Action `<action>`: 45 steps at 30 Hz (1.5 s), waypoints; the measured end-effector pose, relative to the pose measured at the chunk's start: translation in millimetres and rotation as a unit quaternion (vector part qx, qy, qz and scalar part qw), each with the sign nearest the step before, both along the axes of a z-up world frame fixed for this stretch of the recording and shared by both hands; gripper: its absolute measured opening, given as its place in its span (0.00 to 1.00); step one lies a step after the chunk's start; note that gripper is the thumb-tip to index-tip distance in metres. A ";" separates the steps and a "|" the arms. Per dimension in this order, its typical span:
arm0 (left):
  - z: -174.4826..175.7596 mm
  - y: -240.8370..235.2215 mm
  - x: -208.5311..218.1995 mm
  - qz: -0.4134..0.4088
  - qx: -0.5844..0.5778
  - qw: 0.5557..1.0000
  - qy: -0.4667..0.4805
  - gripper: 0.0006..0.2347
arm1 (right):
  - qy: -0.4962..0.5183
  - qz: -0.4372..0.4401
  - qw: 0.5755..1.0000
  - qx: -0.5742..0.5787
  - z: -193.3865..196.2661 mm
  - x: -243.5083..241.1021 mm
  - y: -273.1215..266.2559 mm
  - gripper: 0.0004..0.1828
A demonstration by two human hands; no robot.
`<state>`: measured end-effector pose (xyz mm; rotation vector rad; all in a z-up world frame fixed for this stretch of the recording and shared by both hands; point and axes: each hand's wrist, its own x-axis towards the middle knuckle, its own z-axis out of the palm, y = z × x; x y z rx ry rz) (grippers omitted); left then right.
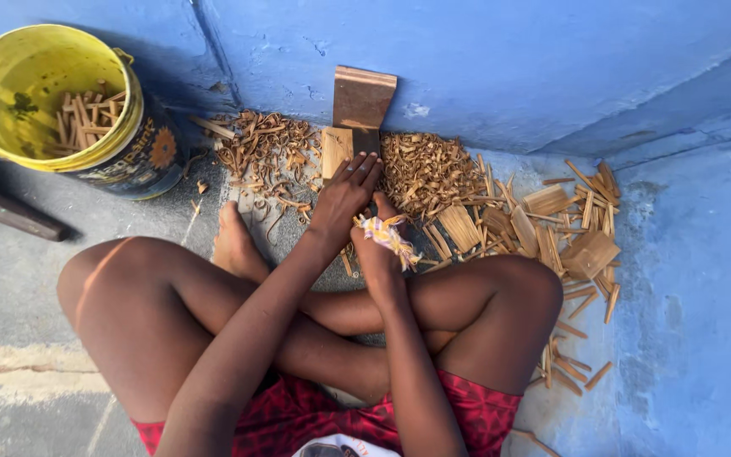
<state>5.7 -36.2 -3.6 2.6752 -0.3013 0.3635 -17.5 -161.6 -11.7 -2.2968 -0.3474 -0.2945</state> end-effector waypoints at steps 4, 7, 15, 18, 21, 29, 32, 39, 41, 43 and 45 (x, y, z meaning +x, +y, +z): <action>-7.1 6.9 7.3 -0.020 -0.005 1.000 -0.016 0.31 | -0.032 0.013 0.999 0.017 0.2 -2.5 3.0 0.32; 1.4 10.1 0.0 -0.015 -0.081 0.995 -0.061 0.29 | -0.090 0.038 0.994 0.058 2.9 -9.9 -3.2 0.33; 20.3 20.8 1.2 0.138 -0.111 0.981 -0.083 0.17 | 0.200 -0.021 0.936 0.290 25.1 -18.5 -51.9 0.28; 13.8 17.7 1.8 0.158 -0.058 0.983 -0.075 0.10 | 0.231 -0.061 0.938 0.252 24.2 -21.7 -57.7 0.20; 11.6 15.4 10.2 0.166 -0.045 0.983 -0.068 0.07 | 0.239 -0.068 0.944 0.216 32.3 -18.0 -53.5 0.20; 7.3 15.1 12.7 0.161 -0.038 0.974 -0.157 0.08 | 0.254 -0.050 0.956 0.136 38.3 -26.1 -44.4 0.19; 6.4 15.5 12.4 0.154 -0.026 0.979 -0.134 0.03 | 0.262 -0.040 0.953 0.150 36.8 -24.6 -46.9 0.20; 0.4 10.0 14.0 0.165 -0.029 0.977 -0.130 0.05 | 0.257 -0.039 0.956 0.137 51.2 -24.9 -46.1 0.18; 0.2 10.5 14.8 0.163 -0.029 0.978 -0.127 0.05 | 0.253 -0.043 0.959 0.122 53.2 -28.6 -44.2 0.18; 0.6 11.5 14.0 0.161 -0.039 0.979 -0.118 0.05 | 0.261 -0.036 0.956 0.126 51.0 -28.0 -43.4 0.18; 1.0 12.9 13.7 0.168 -0.051 0.978 -0.112 0.05 | 0.249 -0.028 0.960 0.128 46.3 -27.0 -43.0 0.18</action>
